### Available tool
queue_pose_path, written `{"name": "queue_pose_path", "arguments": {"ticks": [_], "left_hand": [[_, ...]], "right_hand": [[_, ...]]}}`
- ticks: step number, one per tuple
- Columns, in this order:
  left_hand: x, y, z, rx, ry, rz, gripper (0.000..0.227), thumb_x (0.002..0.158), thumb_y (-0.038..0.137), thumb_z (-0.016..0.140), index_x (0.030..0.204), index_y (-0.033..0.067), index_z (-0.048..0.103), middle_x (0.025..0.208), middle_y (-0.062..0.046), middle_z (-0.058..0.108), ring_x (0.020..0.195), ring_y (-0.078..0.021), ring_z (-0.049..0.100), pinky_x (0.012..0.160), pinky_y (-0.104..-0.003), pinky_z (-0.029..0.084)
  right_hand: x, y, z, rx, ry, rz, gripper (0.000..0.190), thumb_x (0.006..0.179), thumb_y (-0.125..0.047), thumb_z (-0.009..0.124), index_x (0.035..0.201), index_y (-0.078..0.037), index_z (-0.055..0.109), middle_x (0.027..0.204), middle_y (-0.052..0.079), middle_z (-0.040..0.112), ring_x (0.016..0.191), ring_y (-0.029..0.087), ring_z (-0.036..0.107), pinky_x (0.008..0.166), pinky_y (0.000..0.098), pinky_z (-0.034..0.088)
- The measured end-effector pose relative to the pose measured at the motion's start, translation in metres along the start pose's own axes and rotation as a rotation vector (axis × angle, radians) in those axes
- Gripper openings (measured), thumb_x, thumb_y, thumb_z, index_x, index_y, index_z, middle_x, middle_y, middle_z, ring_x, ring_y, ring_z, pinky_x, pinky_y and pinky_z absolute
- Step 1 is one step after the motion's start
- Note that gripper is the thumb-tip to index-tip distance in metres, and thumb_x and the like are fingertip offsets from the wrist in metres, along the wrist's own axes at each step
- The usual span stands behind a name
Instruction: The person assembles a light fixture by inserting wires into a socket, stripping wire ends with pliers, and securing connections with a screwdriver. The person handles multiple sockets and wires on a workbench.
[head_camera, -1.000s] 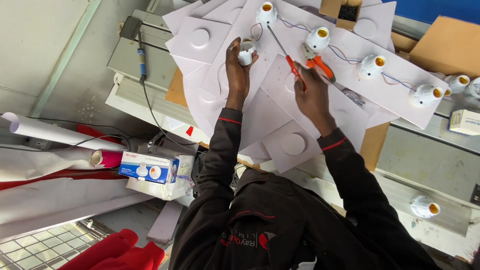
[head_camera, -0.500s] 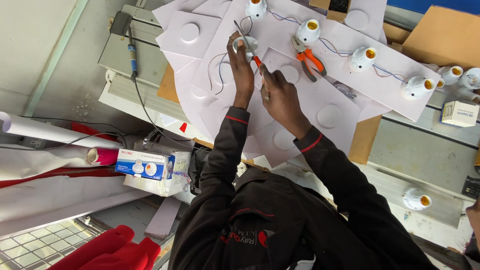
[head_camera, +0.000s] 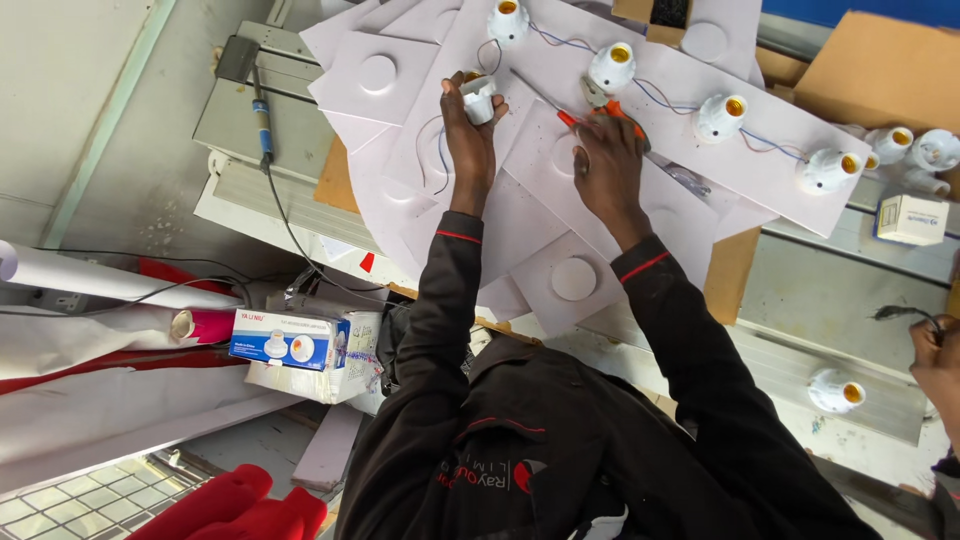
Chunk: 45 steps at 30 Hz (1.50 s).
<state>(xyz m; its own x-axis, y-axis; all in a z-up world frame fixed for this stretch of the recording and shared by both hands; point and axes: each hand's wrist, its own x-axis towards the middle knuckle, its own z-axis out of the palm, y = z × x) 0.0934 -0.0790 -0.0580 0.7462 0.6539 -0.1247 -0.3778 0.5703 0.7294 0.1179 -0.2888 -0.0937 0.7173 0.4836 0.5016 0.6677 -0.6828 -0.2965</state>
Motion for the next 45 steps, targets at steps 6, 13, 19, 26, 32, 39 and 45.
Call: {"name": "queue_pose_path", "arguments": {"ticks": [6, 13, 19, 26, 32, 39, 45], "left_hand": [[-0.001, 0.029, -0.014, -0.061, 0.006, -0.015, 0.074, 0.097, 0.059, 0.050, 0.148, 0.0061, 0.042, 0.123, -0.014, 0.067, 0.077, -0.0215, 0.069, 0.074, -0.035, 0.059], [-0.006, 0.076, -0.033, -0.113, 0.064, -0.058, 0.067, 0.087, 0.042, 0.070, 0.136, 0.0036, 0.046, 0.118, -0.016, 0.054, 0.093, -0.0285, 0.068, 0.095, -0.044, 0.060], [0.012, 0.092, -0.068, -0.203, 0.017, -0.054, 0.052, 0.088, 0.032, 0.075, 0.123, 0.0018, 0.051, 0.117, -0.019, 0.059, 0.099, -0.0318, 0.068, 0.096, -0.045, 0.061], [0.012, 0.144, -0.089, -0.182, -0.083, -0.150, 0.075, 0.093, 0.051, 0.061, 0.136, -0.0081, 0.044, 0.121, -0.031, 0.065, 0.097, -0.0400, 0.071, 0.093, -0.047, 0.062], [0.014, 0.161, -0.097, 0.113, -0.095, -0.151, 0.066, 0.093, 0.064, 0.047, 0.126, 0.0073, 0.049, 0.114, -0.019, 0.075, 0.072, -0.0256, 0.072, 0.056, -0.029, 0.051], [-0.008, 0.167, -0.086, 0.379, -0.150, -0.093, 0.059, 0.091, 0.055, 0.055, 0.128, 0.0088, 0.062, 0.106, -0.007, 0.065, 0.082, -0.0143, 0.061, 0.058, -0.027, 0.044], [-0.023, 0.169, -0.094, 0.465, -0.257, 0.148, 0.050, 0.098, 0.054, 0.055, 0.128, 0.0143, 0.056, 0.088, 0.001, 0.045, 0.079, -0.0098, 0.046, 0.064, -0.028, 0.043]], "right_hand": [[0.000, -0.001, -0.001, 0.127, 0.026, -0.096, 0.022, 0.092, -0.005, 0.068, 0.114, -0.004, 0.069, 0.128, 0.013, 0.062, 0.116, 0.044, 0.052, 0.094, 0.0544, 0.047], [0.009, -0.042, 0.001, 0.266, 0.003, -0.027, 0.024, 0.095, 0.001, 0.067, 0.118, -0.002, 0.072, 0.117, 0.012, 0.065, 0.109, 0.036, 0.055, 0.093, 0.0484, 0.048], [0.024, -0.082, 0.027, 0.315, 0.009, -0.046, 0.020, 0.096, 0.004, 0.065, 0.115, 0.002, 0.071, 0.116, 0.012, 0.071, 0.105, 0.036, 0.058, 0.087, 0.0456, 0.051], [0.045, -0.132, 0.041, 0.379, 0.023, -0.066, 0.020, 0.099, 0.004, 0.066, 0.118, 0.000, 0.070, 0.117, 0.011, 0.073, 0.104, 0.034, 0.061, 0.084, 0.0449, 0.053], [0.067, -0.184, 0.022, 0.605, 0.021, -0.094, 0.024, 0.103, 0.004, 0.063, 0.127, 0.004, 0.069, 0.117, 0.019, 0.070, 0.104, 0.030, 0.066, 0.075, 0.0360, 0.059], [0.096, -0.246, -0.001, 0.712, 0.008, -0.217, 0.018, 0.107, -0.013, 0.060, 0.112, 0.003, 0.066, 0.114, 0.013, 0.059, 0.094, 0.025, 0.063, 0.055, 0.0302, 0.051], [0.095, -0.257, -0.015, 0.935, -0.114, -0.189, 0.013, 0.093, 0.007, 0.052, 0.092, 0.002, 0.064, 0.093, 0.013, 0.058, 0.075, 0.027, 0.071, 0.068, 0.0304, 0.063]]}}
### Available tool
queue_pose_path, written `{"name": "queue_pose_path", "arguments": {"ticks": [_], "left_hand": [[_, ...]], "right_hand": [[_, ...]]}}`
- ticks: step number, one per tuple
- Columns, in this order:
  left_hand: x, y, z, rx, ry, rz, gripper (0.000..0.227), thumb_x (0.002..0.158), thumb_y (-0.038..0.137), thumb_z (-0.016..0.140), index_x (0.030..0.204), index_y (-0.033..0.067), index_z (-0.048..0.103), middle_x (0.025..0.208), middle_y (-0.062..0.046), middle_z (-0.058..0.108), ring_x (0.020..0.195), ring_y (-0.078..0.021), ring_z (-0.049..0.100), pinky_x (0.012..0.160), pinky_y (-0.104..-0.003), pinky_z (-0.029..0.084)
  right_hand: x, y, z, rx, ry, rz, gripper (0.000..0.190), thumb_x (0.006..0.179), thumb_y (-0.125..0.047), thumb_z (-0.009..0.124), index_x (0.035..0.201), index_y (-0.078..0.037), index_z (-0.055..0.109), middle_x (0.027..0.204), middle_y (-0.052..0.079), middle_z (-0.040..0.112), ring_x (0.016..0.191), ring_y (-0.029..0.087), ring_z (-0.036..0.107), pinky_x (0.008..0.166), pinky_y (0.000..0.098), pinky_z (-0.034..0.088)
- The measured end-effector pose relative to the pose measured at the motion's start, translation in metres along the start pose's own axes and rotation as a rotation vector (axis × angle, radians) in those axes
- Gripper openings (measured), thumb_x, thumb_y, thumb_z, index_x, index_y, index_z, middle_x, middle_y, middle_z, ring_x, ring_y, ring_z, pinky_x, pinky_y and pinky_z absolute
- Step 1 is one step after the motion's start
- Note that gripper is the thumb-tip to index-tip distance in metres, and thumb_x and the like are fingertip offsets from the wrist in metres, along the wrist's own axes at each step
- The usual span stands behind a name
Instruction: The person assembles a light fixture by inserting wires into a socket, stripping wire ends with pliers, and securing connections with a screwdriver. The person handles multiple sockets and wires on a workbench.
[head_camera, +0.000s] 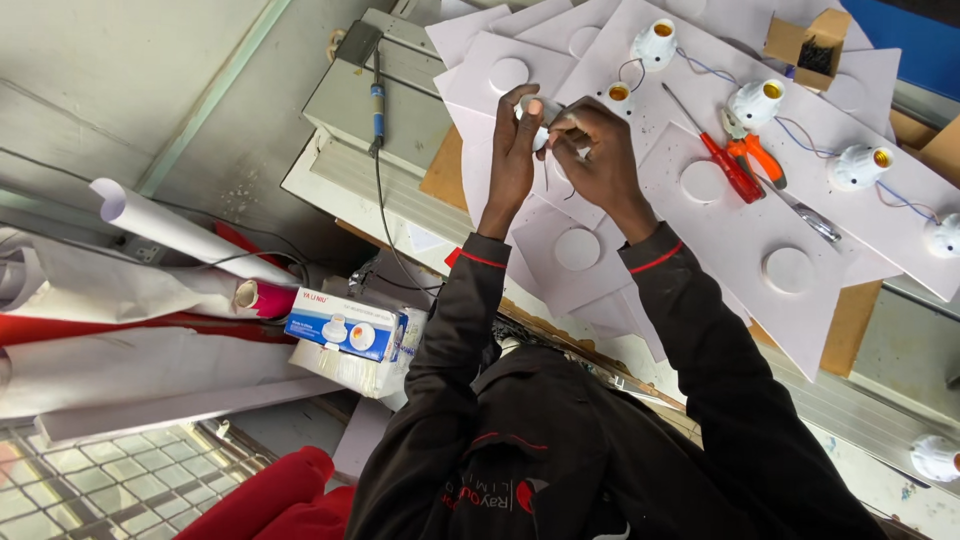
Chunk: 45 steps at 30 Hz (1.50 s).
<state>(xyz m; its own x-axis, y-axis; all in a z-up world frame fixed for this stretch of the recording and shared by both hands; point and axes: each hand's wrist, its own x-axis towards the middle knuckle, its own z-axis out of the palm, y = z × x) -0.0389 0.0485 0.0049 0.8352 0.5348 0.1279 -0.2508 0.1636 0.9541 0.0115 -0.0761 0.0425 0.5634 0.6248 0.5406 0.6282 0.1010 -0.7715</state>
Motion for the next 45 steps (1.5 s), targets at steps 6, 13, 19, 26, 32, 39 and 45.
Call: {"name": "queue_pose_path", "arguments": {"ticks": [6, 13, 19, 26, 32, 39, 45], "left_hand": [[-0.004, 0.000, 0.010, 0.005, -0.077, 0.103, 0.042, 0.104, 0.050, 0.050, 0.130, 0.0179, 0.052, 0.090, 0.002, 0.048, 0.079, -0.0074, 0.046, 0.063, -0.026, 0.044], [0.003, -0.019, 0.016, 0.021, -0.100, 0.197, 0.043, 0.105, 0.049, 0.053, 0.135, 0.0191, 0.048, 0.105, 0.000, 0.054, 0.086, -0.0105, 0.050, 0.066, -0.026, 0.047], [0.001, -0.008, 0.016, 0.035, -0.035, 0.111, 0.046, 0.101, 0.054, 0.052, 0.132, 0.0201, 0.052, 0.099, 0.001, 0.051, 0.085, -0.0093, 0.049, 0.069, -0.027, 0.047], [0.005, -0.022, 0.009, 0.026, -0.109, 0.174, 0.046, 0.103, 0.051, 0.054, 0.136, 0.0195, 0.047, 0.108, -0.003, 0.057, 0.088, -0.0118, 0.052, 0.070, -0.028, 0.048], [0.004, -0.015, 0.005, 0.165, -0.105, 0.107, 0.054, 0.100, 0.059, 0.051, 0.136, 0.0189, 0.047, 0.113, -0.002, 0.060, 0.093, -0.0125, 0.055, 0.074, -0.029, 0.049], [0.016, -0.034, 0.012, 0.075, -0.034, -0.013, 0.053, 0.101, 0.058, 0.048, 0.134, 0.0158, 0.051, 0.104, -0.001, 0.051, 0.092, -0.0104, 0.049, 0.068, -0.028, 0.044], [-0.001, -0.040, 0.063, 0.105, -0.170, -0.187, 0.066, 0.094, 0.056, 0.055, 0.142, 0.0116, 0.050, 0.126, -0.009, 0.065, 0.120, -0.0195, 0.059, 0.107, -0.036, 0.048]], "right_hand": [[-0.004, 0.000, -0.002, 0.067, 0.109, -0.050, 0.008, 0.091, 0.009, 0.053, 0.090, 0.003, 0.058, 0.092, 0.014, 0.055, 0.072, 0.027, 0.063, 0.063, 0.0344, 0.066], [-0.004, 0.018, -0.007, -0.004, 0.157, -0.032, 0.011, 0.084, 0.010, 0.053, 0.085, -0.001, 0.054, 0.088, 0.011, 0.055, 0.074, 0.022, 0.061, 0.057, 0.0297, 0.058], [-0.002, 0.011, -0.013, 0.106, 0.033, 0.020, 0.007, 0.092, 0.005, 0.055, 0.092, 0.000, 0.060, 0.095, 0.012, 0.054, 0.083, 0.022, 0.059, 0.070, 0.0323, 0.064], [-0.001, 0.026, -0.016, 0.159, -0.002, 0.089, 0.008, 0.091, 0.005, 0.058, 0.089, -0.001, 0.062, 0.095, 0.009, 0.054, 0.082, 0.019, 0.060, 0.074, 0.0319, 0.066], [-0.002, 0.038, -0.012, 0.136, 0.020, 0.178, 0.008, 0.086, 0.000, 0.057, 0.083, -0.004, 0.063, 0.088, 0.006, 0.056, 0.082, 0.016, 0.057, 0.065, 0.0265, 0.052], [-0.017, 0.045, -0.016, 0.305, 0.014, 0.263, 0.053, 0.108, -0.045, 0.050, 0.141, -0.005, 0.054, 0.139, 0.012, 0.054, 0.098, 0.027, 0.071, 0.074, 0.0338, 0.063], [-0.065, 0.044, -0.060, 0.160, 0.166, 0.328, 0.048, 0.110, -0.037, 0.053, 0.144, -0.004, 0.050, 0.141, 0.011, 0.056, 0.101, 0.026, 0.073, 0.077, 0.0326, 0.061]]}}
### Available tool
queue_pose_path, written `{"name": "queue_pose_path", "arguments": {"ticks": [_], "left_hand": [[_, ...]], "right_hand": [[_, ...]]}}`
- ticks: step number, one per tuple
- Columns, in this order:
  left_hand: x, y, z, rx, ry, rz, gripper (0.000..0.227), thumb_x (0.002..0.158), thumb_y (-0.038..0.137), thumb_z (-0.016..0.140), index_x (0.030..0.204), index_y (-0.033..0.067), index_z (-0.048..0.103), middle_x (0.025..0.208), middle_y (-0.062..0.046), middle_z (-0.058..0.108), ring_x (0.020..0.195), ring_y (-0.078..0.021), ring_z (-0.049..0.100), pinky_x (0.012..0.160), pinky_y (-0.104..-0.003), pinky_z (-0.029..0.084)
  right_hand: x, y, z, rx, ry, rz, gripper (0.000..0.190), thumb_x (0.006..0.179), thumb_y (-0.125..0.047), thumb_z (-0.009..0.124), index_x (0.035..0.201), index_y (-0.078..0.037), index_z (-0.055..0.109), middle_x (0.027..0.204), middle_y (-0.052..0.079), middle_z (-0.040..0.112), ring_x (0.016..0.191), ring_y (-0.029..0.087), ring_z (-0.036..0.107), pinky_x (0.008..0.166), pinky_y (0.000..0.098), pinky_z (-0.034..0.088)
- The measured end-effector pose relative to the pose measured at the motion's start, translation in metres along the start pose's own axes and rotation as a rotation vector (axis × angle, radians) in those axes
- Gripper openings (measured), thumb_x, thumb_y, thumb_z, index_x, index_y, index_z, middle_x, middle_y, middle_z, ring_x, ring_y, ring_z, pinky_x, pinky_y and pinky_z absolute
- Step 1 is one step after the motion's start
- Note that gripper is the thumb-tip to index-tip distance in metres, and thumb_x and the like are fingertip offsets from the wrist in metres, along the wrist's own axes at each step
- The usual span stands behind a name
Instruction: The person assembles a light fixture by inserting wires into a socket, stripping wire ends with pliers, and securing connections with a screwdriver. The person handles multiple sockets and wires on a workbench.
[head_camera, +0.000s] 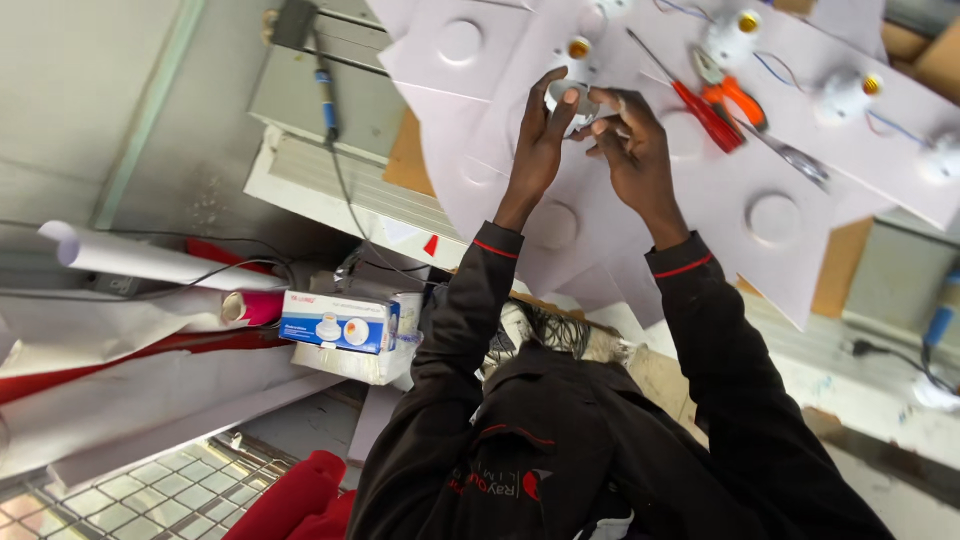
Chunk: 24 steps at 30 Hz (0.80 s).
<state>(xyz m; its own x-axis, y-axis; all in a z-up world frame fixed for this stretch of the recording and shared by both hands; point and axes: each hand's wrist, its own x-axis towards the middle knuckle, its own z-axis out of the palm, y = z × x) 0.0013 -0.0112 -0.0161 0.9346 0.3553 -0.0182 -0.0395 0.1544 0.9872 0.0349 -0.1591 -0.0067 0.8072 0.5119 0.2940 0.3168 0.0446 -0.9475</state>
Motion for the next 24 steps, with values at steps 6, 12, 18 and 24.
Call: {"name": "queue_pose_path", "arguments": {"ticks": [6, 12, 18, 24], "left_hand": [[-0.009, -0.034, 0.074, -0.102, -0.130, 0.041, 0.060, 0.095, 0.052, 0.061, 0.143, 0.0171, 0.050, 0.129, -0.009, 0.062, 0.117, -0.0217, 0.063, 0.088, -0.038, 0.064], [-0.037, -0.037, 0.144, -0.269, -0.076, 0.125, 0.055, 0.096, 0.043, 0.065, 0.140, 0.0127, 0.052, 0.150, -0.015, 0.043, 0.128, -0.0339, 0.055, 0.096, -0.049, 0.065], [-0.057, -0.066, 0.206, -0.647, -0.014, 0.058, 0.058, 0.097, 0.037, 0.067, 0.140, 0.0038, 0.049, 0.126, -0.027, 0.062, 0.105, -0.0410, 0.071, 0.101, -0.051, 0.061], [-0.066, -0.086, 0.231, -0.816, -0.084, 0.100, 0.044, 0.105, 0.037, 0.059, 0.132, 0.0022, 0.056, 0.115, -0.028, 0.070, 0.096, -0.0363, 0.072, 0.092, -0.045, 0.062]], "right_hand": [[-0.062, 0.007, -0.115, -0.363, 0.102, -0.052, 0.033, 0.103, -0.002, 0.060, 0.136, -0.005, 0.060, 0.127, 0.014, 0.061, 0.094, 0.021, 0.071, 0.065, 0.0266, 0.050], [-0.178, 0.049, -0.282, -1.058, 0.350, -0.213, 0.029, 0.102, -0.003, 0.069, 0.131, 0.000, 0.075, 0.109, 0.023, 0.067, 0.093, 0.038, 0.066, 0.078, 0.0438, 0.060], [-0.283, 0.084, -0.370, -1.438, 0.440, 0.318, 0.064, 0.093, -0.031, 0.086, 0.146, -0.007, 0.060, 0.119, 0.022, 0.056, 0.100, 0.047, 0.053, 0.060, 0.0626, 0.053], [-0.305, 0.104, -0.400, -1.139, 0.459, 0.487, 0.066, 0.086, -0.019, 0.090, 0.136, -0.003, 0.050, 0.116, 0.026, 0.055, 0.089, 0.057, 0.064, 0.069, 0.0688, 0.052]]}}
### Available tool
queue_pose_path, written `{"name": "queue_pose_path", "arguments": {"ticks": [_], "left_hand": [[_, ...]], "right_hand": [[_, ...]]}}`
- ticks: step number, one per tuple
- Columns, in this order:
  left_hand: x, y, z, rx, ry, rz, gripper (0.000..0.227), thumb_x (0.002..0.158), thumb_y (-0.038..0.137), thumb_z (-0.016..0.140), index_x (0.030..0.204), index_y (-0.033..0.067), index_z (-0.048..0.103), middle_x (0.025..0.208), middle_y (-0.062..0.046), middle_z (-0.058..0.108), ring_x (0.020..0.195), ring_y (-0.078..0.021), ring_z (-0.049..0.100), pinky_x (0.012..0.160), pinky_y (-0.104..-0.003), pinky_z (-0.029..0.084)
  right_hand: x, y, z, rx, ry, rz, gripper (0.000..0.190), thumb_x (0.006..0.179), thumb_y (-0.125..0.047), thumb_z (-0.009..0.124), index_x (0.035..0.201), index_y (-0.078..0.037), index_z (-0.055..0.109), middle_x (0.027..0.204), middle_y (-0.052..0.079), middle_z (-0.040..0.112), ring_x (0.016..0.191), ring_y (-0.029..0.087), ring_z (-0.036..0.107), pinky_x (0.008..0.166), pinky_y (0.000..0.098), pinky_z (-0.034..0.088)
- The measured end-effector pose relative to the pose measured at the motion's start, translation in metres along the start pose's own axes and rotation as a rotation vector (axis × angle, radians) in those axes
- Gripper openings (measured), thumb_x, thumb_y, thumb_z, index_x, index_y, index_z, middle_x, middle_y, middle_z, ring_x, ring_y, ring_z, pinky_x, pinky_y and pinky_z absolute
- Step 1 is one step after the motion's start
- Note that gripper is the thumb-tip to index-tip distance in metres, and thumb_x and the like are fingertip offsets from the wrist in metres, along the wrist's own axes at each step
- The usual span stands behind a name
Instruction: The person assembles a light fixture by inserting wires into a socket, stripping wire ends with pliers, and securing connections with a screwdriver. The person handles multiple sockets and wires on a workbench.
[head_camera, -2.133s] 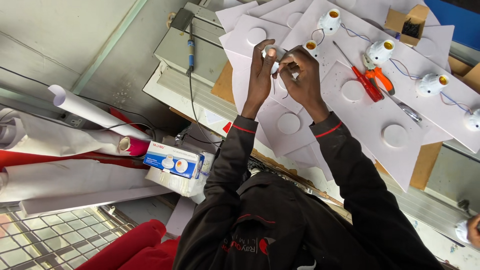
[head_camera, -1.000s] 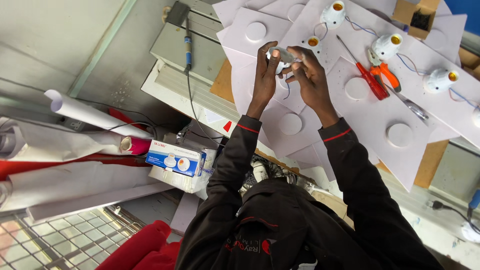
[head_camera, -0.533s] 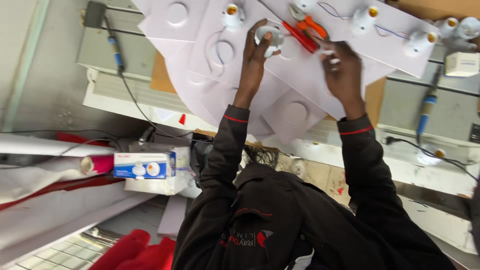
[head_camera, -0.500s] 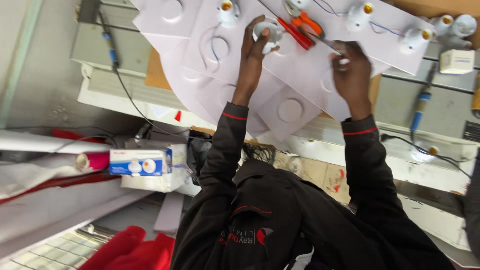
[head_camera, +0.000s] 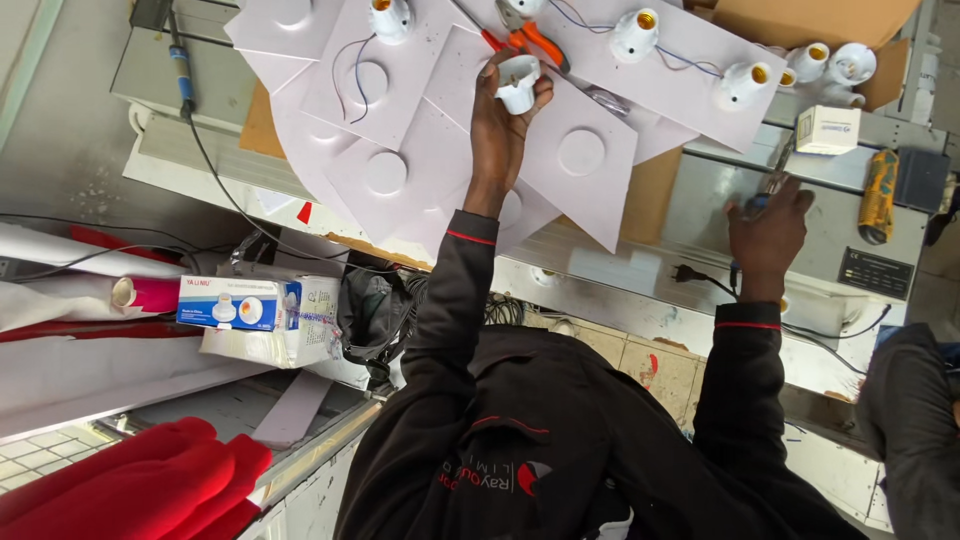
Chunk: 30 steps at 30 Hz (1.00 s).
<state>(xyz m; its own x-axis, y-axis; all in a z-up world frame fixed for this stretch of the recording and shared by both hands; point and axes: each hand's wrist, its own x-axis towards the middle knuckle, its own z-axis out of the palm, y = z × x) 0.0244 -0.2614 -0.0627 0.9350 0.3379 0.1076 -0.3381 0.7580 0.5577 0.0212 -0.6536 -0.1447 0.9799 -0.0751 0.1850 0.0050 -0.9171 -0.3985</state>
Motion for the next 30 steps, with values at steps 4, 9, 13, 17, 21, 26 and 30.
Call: {"name": "queue_pose_path", "arguments": {"ticks": [4, 9, 13, 17, 21, 26, 30], "left_hand": [[-0.005, -0.002, 0.017, -0.004, -0.004, -0.023, 0.051, 0.105, 0.044, 0.054, 0.134, 0.0016, 0.055, 0.110, -0.028, 0.070, 0.090, -0.0338, 0.072, 0.084, -0.041, 0.062], [-0.004, -0.009, 0.027, 0.017, -0.016, 0.015, 0.068, 0.104, 0.059, 0.047, 0.130, -0.0024, 0.059, 0.107, -0.022, 0.070, 0.083, -0.0285, 0.067, 0.069, -0.033, 0.058], [0.005, -0.017, 0.030, 0.061, -0.015, 0.022, 0.062, 0.104, 0.053, 0.050, 0.142, 0.0036, 0.053, 0.112, -0.021, 0.069, 0.088, -0.0259, 0.070, 0.081, -0.036, 0.062], [0.023, -0.051, 0.021, 0.259, -0.025, 0.016, 0.073, 0.096, 0.060, 0.059, 0.153, 0.0166, 0.044, 0.136, -0.013, 0.056, 0.120, -0.0280, 0.061, 0.097, -0.043, 0.059], [0.008, -0.069, 0.052, 0.444, -0.117, 0.084, 0.052, 0.105, 0.056, 0.049, 0.132, 0.0126, 0.055, 0.122, -0.006, 0.060, 0.114, -0.0191, 0.058, 0.100, -0.043, 0.055], [-0.006, -0.080, 0.067, 0.471, -0.197, -0.014, 0.072, 0.104, 0.063, 0.044, 0.159, 0.0179, 0.035, 0.159, -0.012, 0.043, 0.150, -0.0255, 0.040, 0.126, -0.041, 0.032], [-0.012, -0.078, 0.079, 0.515, -0.279, 0.084, 0.069, 0.105, 0.063, 0.048, 0.157, 0.0180, 0.039, 0.153, -0.012, 0.045, 0.144, -0.0251, 0.044, 0.121, -0.039, 0.038]], "right_hand": [[-0.005, 0.027, 0.001, 0.019, 0.024, 0.059, 0.066, 0.088, -0.028, 0.091, 0.128, -0.005, 0.044, 0.118, 0.024, 0.054, 0.097, 0.053, 0.062, 0.068, 0.0673, 0.050], [-0.007, 0.049, -0.001, 0.094, 0.017, 0.033, 0.034, 0.097, -0.008, 0.056, 0.130, 0.000, 0.052, 0.117, 0.030, 0.067, 0.096, 0.054, 0.064, 0.072, 0.0669, 0.049], [-0.027, 0.009, -0.057, 0.408, 0.130, -0.184, 0.039, 0.110, -0.005, 0.049, 0.146, 0.010, 0.051, 0.121, 0.033, 0.065, 0.084, 0.041, 0.062, 0.061, 0.0507, 0.049], [-0.041, -0.053, -0.106, 0.535, 0.172, -0.553, 0.044, 0.119, -0.025, 0.053, 0.139, 0.011, 0.068, 0.099, 0.022, 0.070, 0.077, 0.028, 0.065, 0.074, 0.0425, 0.049], [-0.041, -0.088, -0.112, 0.582, 0.189, -0.614, 0.031, 0.112, -0.005, 0.067, 0.137, 0.012, 0.065, 0.088, 0.015, 0.063, 0.073, 0.023, 0.052, 0.067, 0.0393, 0.045], [-0.037, -0.097, -0.108, 0.499, 0.193, -0.674, 0.036, 0.112, -0.016, 0.062, 0.137, 0.010, 0.066, 0.108, 0.021, 0.074, 0.086, 0.031, 0.069, 0.068, 0.0402, 0.054], [-0.037, -0.091, -0.104, 0.507, 0.176, -0.655, 0.034, 0.110, -0.009, 0.065, 0.140, 0.007, 0.063, 0.111, 0.022, 0.074, 0.089, 0.033, 0.070, 0.073, 0.0414, 0.055]]}}
